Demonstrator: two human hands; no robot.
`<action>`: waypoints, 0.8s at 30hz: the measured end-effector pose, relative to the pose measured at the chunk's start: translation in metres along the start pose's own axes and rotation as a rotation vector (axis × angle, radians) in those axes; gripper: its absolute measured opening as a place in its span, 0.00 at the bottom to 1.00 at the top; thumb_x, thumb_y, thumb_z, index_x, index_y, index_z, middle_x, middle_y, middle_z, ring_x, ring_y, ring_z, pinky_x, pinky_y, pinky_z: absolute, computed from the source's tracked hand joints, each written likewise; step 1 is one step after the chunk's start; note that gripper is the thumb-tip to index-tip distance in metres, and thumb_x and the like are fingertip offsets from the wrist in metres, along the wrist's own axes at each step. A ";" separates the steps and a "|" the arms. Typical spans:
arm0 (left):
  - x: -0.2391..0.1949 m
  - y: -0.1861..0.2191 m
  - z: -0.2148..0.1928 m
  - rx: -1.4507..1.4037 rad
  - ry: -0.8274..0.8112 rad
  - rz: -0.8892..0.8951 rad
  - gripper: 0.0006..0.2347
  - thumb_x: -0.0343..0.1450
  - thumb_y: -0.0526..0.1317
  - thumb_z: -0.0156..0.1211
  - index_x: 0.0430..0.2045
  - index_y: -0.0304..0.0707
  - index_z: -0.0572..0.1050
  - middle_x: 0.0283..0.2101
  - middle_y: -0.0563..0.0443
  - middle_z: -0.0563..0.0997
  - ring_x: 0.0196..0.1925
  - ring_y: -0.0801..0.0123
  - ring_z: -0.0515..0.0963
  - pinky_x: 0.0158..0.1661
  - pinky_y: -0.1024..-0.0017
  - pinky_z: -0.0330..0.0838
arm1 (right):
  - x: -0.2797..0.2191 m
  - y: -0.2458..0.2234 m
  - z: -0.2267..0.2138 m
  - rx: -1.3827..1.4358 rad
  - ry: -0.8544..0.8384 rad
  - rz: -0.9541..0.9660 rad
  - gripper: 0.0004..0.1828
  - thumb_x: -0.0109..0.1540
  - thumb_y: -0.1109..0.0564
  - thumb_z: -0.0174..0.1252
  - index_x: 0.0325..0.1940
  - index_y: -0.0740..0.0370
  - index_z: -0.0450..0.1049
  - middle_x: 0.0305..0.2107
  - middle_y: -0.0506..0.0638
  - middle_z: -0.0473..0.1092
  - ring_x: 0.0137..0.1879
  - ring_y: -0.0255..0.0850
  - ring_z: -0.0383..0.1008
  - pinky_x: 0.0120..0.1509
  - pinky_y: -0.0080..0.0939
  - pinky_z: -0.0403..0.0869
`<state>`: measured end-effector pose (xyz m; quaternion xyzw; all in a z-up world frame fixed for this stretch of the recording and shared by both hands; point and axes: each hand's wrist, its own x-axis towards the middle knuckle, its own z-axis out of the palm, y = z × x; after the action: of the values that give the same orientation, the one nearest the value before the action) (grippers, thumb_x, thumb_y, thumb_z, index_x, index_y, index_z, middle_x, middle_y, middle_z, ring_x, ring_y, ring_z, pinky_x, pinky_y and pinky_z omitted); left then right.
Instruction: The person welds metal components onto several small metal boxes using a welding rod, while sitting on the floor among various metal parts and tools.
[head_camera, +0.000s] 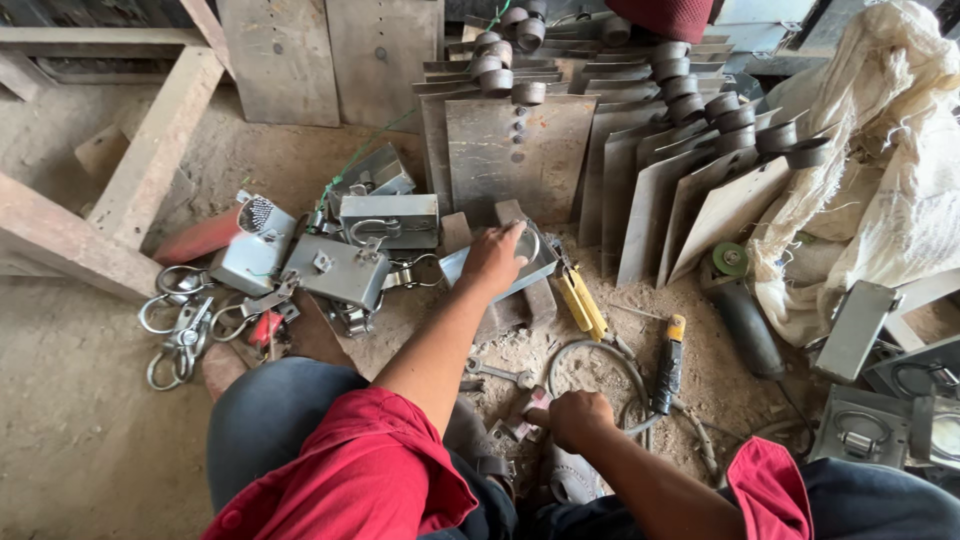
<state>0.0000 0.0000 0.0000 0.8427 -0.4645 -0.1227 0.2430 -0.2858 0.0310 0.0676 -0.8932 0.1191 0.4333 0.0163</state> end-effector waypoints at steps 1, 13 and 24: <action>-0.004 0.007 -0.004 0.033 -0.020 -0.001 0.30 0.74 0.48 0.59 0.73 0.49 0.61 0.77 0.55 0.60 0.76 0.57 0.62 0.76 0.51 0.55 | 0.003 0.001 0.002 0.026 -0.011 0.015 0.26 0.72 0.51 0.47 0.73 0.23 0.62 0.45 0.53 0.76 0.48 0.44 0.78 0.53 0.45 0.78; -0.029 0.057 -0.048 0.204 -0.308 -0.075 0.19 0.78 0.57 0.41 0.55 0.55 0.76 0.80 0.60 0.40 0.81 0.58 0.39 0.72 0.37 0.35 | 0.017 0.006 0.012 0.094 0.022 0.043 0.20 0.70 0.53 0.52 0.64 0.29 0.70 0.45 0.52 0.77 0.50 0.44 0.79 0.52 0.44 0.78; -0.045 0.060 -0.056 0.222 -0.081 0.000 0.17 0.63 0.52 0.73 0.41 0.45 0.83 0.77 0.56 0.51 0.78 0.59 0.49 0.72 0.43 0.43 | 0.012 -0.003 0.006 0.105 0.017 0.074 0.17 0.70 0.43 0.54 0.53 0.55 0.79 0.46 0.53 0.77 0.55 0.45 0.78 0.56 0.45 0.75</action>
<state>-0.0437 0.0274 0.0781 0.8588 -0.4846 -0.1047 0.1291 -0.2821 0.0324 0.0544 -0.8898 0.1749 0.4189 0.0461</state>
